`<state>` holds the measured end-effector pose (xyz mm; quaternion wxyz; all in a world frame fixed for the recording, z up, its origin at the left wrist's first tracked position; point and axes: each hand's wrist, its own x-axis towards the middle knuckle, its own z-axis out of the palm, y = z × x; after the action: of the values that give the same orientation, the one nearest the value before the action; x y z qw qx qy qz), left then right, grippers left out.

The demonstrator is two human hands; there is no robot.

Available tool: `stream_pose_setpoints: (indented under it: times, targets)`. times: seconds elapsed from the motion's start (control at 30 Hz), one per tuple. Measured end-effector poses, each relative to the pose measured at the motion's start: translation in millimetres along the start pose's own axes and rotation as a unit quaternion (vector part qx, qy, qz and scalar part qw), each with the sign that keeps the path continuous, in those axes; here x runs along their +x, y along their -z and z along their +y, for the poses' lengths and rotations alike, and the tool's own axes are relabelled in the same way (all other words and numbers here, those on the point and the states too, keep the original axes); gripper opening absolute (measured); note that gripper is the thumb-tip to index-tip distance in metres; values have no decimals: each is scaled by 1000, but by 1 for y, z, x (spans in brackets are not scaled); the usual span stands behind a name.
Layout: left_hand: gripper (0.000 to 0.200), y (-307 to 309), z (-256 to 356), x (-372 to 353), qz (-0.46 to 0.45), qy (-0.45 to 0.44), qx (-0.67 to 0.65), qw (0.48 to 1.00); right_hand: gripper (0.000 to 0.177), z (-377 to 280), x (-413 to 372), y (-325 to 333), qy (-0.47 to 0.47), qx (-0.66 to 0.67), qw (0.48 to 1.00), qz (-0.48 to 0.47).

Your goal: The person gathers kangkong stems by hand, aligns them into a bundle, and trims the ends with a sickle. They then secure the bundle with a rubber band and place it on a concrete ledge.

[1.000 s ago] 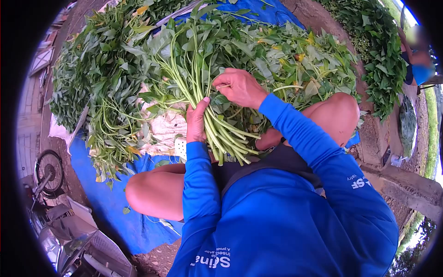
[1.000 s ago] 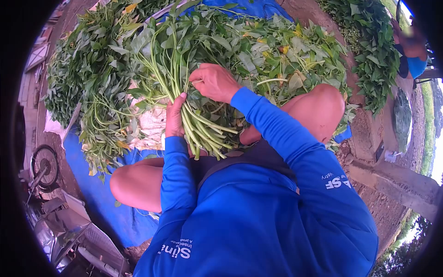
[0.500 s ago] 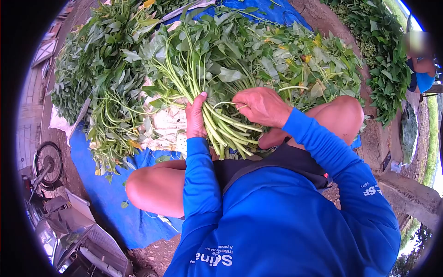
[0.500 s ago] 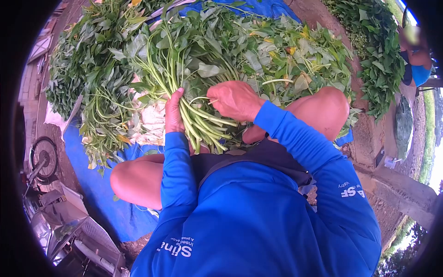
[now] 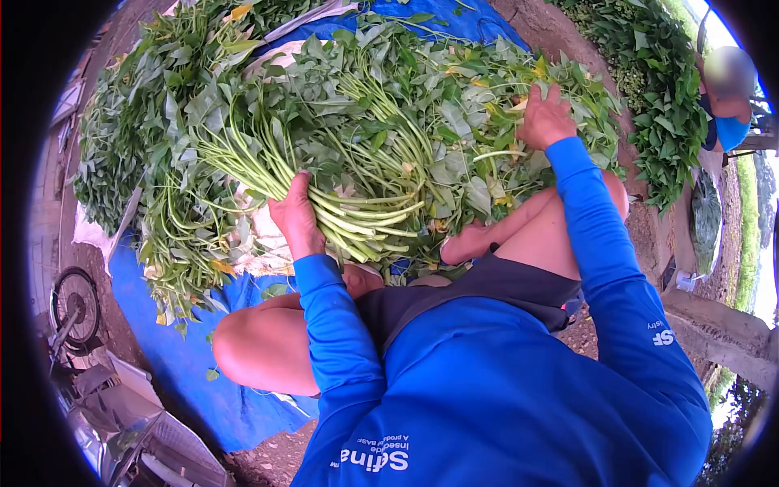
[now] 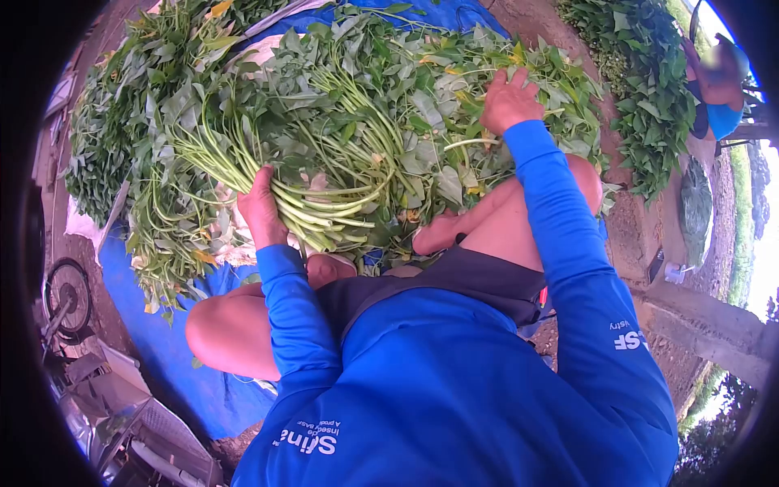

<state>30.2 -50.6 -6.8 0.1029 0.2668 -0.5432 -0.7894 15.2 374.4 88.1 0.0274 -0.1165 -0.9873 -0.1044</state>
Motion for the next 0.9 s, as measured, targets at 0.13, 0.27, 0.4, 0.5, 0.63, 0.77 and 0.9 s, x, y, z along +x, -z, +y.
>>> stream_pose_setpoints:
  times: [0.13, 0.27, 0.4, 0.5, 0.63, 0.77, 0.9]
  targets:
    - [42, -9, 15, -10, 24, -4, 7, 1000, 77, -73, 29, -93, 71, 330, 912, -235]
    - [43, -5, 27, -18, 21, 13, 27, 999, 101, -175, -3, -163, 13, 331, 910, -251]
    - [42, 6, 38, -23, 10, 4, 19, 1000, 93, -211, -18, -145, -63, 353, 896, -263]
    - [41, 10, 36, -15, 32, -15, 29, 999, 91, -224, -29, -127, -29, 358, 896, -263]
    - [42, 8, 38, -12, 44, -1, 13, 999, 94, -230, -35, -149, -7, 361, 886, -291]
    - [47, 9, 45, -12, 48, -2, 16, 999, 94, -205, -7, -98, 46, 400, 880, -252]
    - [46, 3, 55, -20, 29, 8, -1, 1000, 97, -170, 24, -39, 96, 434, 880, -169]
